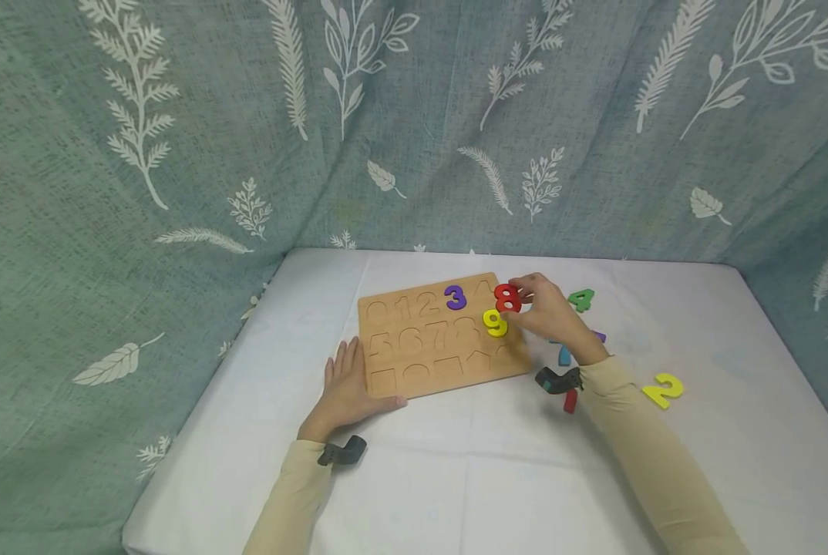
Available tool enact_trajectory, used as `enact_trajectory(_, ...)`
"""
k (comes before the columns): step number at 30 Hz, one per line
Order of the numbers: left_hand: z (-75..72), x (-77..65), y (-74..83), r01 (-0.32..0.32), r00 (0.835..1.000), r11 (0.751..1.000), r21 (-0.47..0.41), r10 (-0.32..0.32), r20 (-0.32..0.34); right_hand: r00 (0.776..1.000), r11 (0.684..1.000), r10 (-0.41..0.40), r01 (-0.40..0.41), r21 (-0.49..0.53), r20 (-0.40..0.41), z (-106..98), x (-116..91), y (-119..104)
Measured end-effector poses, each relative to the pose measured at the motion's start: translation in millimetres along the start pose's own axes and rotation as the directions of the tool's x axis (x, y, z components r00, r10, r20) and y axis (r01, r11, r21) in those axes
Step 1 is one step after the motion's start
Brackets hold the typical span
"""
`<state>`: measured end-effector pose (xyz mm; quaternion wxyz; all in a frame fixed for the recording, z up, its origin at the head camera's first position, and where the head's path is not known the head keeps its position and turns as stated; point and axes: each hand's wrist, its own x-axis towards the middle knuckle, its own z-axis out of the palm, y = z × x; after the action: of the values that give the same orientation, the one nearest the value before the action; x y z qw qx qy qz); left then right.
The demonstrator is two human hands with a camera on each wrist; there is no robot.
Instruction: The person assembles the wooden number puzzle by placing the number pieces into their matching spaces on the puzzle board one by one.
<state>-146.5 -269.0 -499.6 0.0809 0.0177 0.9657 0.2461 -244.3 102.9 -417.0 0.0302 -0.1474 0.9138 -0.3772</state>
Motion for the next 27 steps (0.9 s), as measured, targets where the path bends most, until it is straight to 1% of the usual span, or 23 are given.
enact_trajectory(8,0.2,-0.3,-0.6,0.007,1.000,1.000,-0.004,-0.007,-0.004,0.999,0.998,-0.030,0.028,0.051,0.030,17.2,9.3,-7.7)
enact_trajectory(13,-0.6,-1.0,0.8,0.006,1.000,1.000,-0.005,-0.006,-0.002,0.997,0.996,-0.065,0.061,0.071,0.044,29.0,14.6,-9.0)
enact_trajectory(16,-0.7,-1.4,1.1,0.001,1.000,1.000,-0.008,-0.001,-0.006,0.995,0.994,-0.069,0.064,0.087,0.065,35.0,16.5,-8.7)
enact_trajectory(27,-0.5,-1.0,0.8,0.002,1.000,1.000,0.003,-0.002,-0.007,0.989,0.995,-0.085,0.078,0.058,0.124,53.4,20.2,-8.0)
